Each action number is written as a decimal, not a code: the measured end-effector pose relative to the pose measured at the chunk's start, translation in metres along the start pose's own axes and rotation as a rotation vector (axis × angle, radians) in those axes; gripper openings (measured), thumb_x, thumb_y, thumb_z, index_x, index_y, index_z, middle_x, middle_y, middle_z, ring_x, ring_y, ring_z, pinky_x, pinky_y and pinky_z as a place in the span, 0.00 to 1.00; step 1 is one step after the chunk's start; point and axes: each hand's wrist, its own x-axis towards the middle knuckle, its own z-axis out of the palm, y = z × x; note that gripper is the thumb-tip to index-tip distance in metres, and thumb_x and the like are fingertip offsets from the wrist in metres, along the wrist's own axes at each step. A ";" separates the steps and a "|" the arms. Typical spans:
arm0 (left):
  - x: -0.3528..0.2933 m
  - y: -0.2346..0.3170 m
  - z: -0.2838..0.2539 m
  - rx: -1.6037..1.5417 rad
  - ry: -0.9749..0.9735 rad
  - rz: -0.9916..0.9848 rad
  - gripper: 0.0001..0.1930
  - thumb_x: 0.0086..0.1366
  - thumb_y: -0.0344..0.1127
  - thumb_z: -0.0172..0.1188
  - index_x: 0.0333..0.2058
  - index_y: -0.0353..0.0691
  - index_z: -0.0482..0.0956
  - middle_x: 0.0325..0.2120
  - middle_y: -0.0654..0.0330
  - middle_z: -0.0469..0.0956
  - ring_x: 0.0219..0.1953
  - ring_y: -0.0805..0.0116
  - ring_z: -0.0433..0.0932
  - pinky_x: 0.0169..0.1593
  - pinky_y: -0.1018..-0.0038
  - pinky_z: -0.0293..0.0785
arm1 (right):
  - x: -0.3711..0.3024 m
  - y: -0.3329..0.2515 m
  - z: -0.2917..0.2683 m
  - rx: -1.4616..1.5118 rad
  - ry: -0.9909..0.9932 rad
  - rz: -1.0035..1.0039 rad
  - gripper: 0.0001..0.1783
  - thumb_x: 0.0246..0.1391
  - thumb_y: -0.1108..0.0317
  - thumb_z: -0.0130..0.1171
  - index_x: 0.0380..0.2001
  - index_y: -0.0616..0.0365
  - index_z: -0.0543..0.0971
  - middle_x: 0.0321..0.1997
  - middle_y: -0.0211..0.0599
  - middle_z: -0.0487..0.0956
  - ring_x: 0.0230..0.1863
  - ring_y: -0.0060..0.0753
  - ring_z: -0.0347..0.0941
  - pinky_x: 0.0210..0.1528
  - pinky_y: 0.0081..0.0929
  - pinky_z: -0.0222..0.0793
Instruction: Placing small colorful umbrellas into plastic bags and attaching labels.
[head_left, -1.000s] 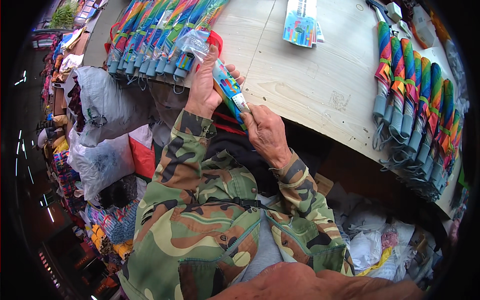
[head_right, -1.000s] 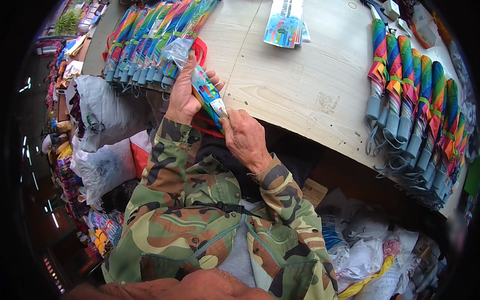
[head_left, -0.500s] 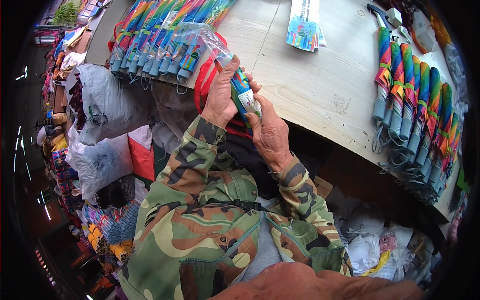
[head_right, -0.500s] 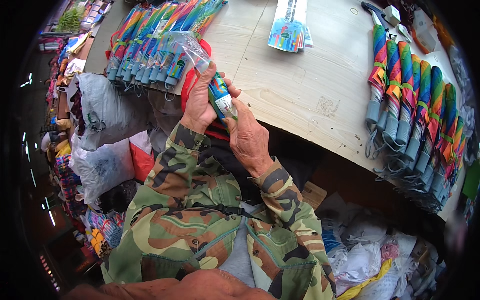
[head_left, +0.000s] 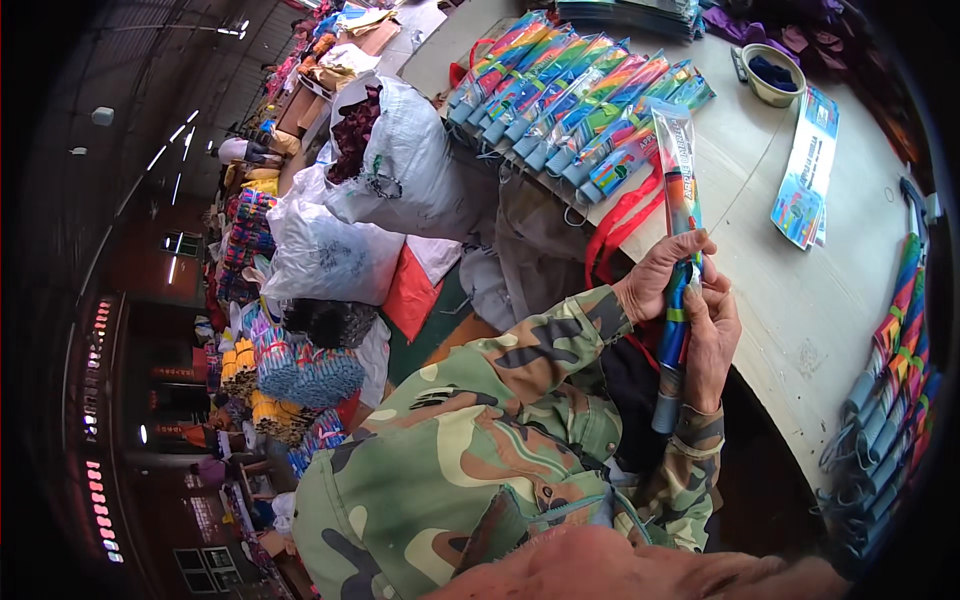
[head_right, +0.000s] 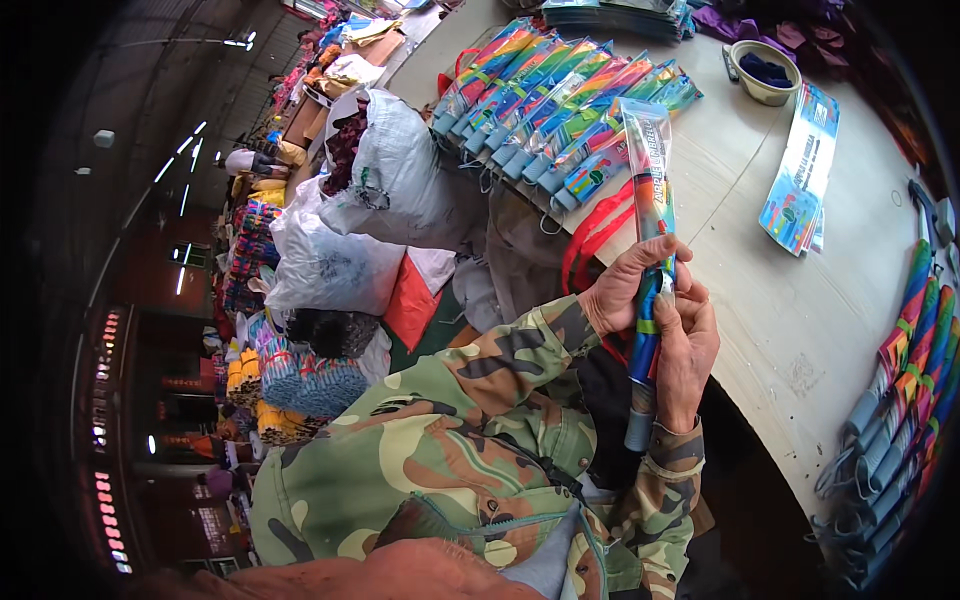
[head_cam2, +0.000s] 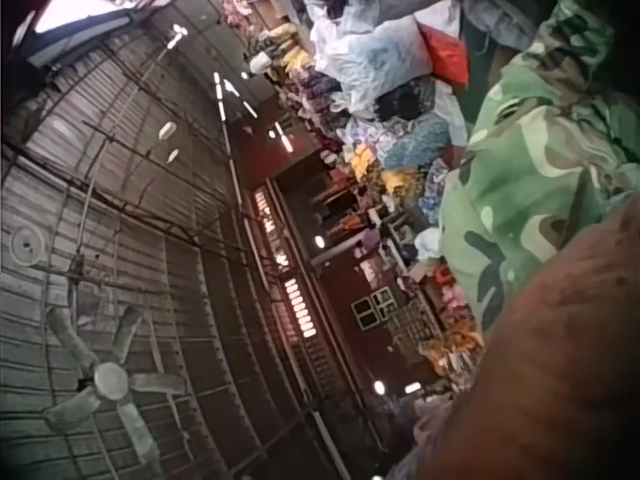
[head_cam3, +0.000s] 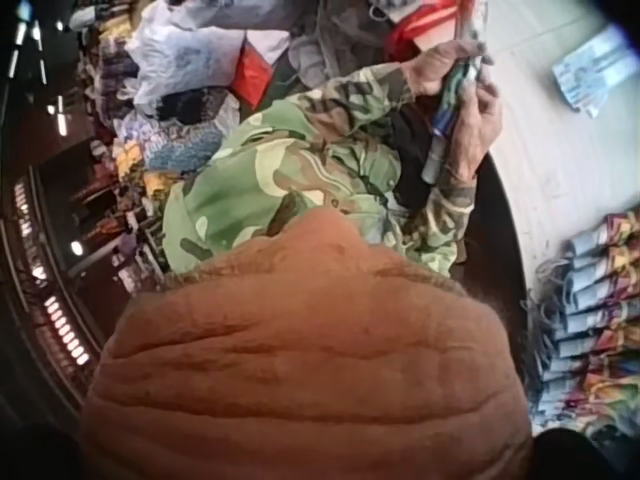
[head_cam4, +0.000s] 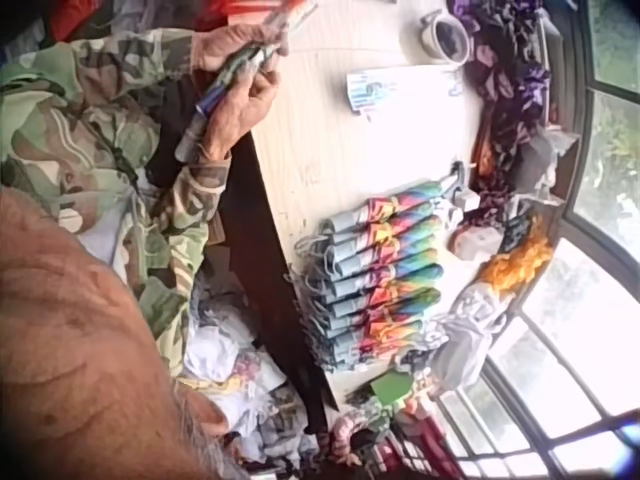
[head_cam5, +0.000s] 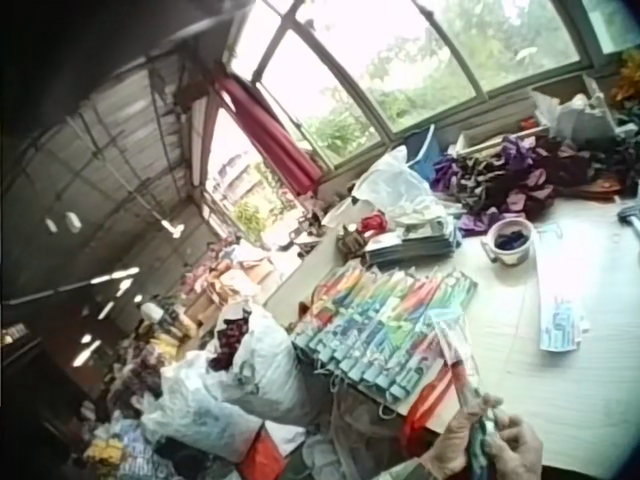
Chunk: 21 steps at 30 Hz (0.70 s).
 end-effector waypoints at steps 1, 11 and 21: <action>0.000 0.001 0.000 0.028 0.042 -0.011 0.24 0.72 0.53 0.72 0.49 0.36 0.78 0.32 0.53 0.86 0.39 0.59 0.88 0.48 0.62 0.87 | 0.000 0.001 -0.002 0.005 0.007 0.080 0.09 0.72 0.69 0.65 0.40 0.62 0.77 0.41 0.29 0.82 0.40 0.18 0.75 0.46 0.20 0.72; 0.003 0.018 -0.001 0.211 0.184 0.119 0.30 0.67 0.58 0.76 0.51 0.39 0.74 0.36 0.55 0.83 0.35 0.60 0.88 0.43 0.59 0.88 | -0.016 0.015 0.000 -0.672 0.097 -0.211 0.13 0.73 0.64 0.66 0.37 0.60 0.76 0.33 0.27 0.79 0.33 0.18 0.70 0.37 0.24 0.69; -0.001 0.000 0.012 0.119 -0.062 0.041 0.26 0.69 0.49 0.75 0.52 0.36 0.75 0.36 0.54 0.86 0.36 0.60 0.88 0.47 0.63 0.86 | -0.007 -0.004 0.001 0.032 0.087 0.073 0.16 0.74 0.61 0.65 0.52 0.63 0.81 0.47 0.29 0.82 0.46 0.16 0.75 0.49 0.19 0.72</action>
